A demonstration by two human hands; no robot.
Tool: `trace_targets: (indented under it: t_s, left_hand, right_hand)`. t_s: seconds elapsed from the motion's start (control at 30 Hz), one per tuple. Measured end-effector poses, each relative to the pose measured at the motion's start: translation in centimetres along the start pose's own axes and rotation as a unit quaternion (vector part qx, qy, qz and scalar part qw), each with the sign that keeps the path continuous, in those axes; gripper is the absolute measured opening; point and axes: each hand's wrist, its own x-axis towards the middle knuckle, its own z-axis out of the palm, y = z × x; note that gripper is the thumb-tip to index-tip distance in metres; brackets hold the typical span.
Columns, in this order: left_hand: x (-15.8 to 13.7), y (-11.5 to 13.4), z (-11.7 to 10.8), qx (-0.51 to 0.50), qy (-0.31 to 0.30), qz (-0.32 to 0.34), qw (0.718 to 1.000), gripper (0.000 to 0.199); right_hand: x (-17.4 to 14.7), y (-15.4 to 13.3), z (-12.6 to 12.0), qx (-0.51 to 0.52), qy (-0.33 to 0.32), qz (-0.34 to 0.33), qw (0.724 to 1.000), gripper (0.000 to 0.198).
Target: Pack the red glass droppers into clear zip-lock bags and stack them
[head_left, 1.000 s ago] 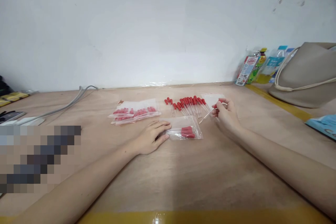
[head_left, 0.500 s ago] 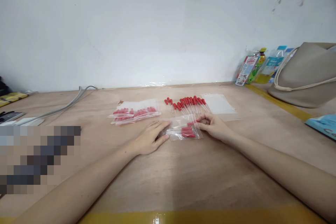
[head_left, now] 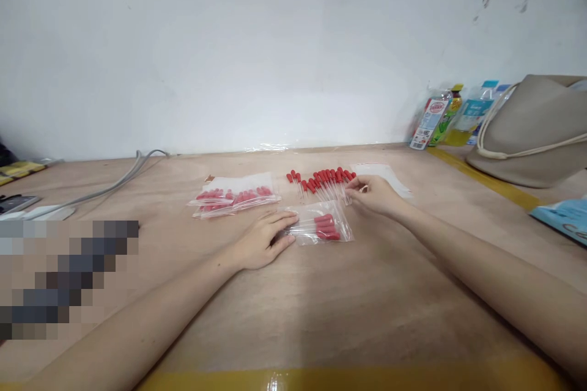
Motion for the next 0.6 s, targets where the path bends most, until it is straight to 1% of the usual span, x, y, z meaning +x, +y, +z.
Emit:
trace_targets:
  t_s: [0.07, 0.1, 0.2, 0.27, 0.37, 0.43, 0.53, 0.6]
  left_hand:
    - [0.0, 0.0, 0.0, -0.009, 0.007, 0.005, 1.0, 0.039]
    - [-0.1, 0.0, 0.0, -0.013, 0.011, 0.007, 1.0, 0.038]
    - [-0.2, 0.0, -0.2, -0.021, 0.017, 0.014, 1.0, 0.037]
    - [-0.2, 0.1, -0.3, -0.028, 0.018, 0.022, 0.999, 0.036]
    - [-0.3, 0.3, -0.4, -0.035, 0.021, 0.027, 0.999, 0.037]
    - [-0.3, 0.3, -0.4, -0.039, 0.023, 0.025, 0.999, 0.038]
    - [-0.4, 0.2, -0.4, -0.047, 0.019, 0.021, 0.998, 0.038]
    - [-0.4, 0.2, -0.4, -0.053, 0.012, 0.023, 0.998, 0.039]
  right_hand:
    - [1.8, 0.0, 0.1, -0.056, 0.045, 0.017, 0.997, 0.012]
    - [2.7, 0.0, 0.3, -0.089, 0.051, 0.022, 0.994, 0.012]
    - [4.6, -0.3, 1.5, -0.183, 0.033, 0.04, 0.982, 0.012]
    - [5.3, -0.5, 2.3, -0.21, 0.018, 0.052, 0.976, 0.011]
    - [5.8, -0.7, 3.1, -0.208, 0.014, 0.062, 0.976, 0.011]
    - [6.0, -0.8, 3.1, -0.201, 0.015, 0.065, 0.977, 0.01]
    - [6.0, -1.0, 2.4, -0.186, 0.026, 0.069, 0.98, 0.007]
    - [5.4, -0.9, 1.5, -0.148, 0.046, 0.059, 0.986, 0.014]
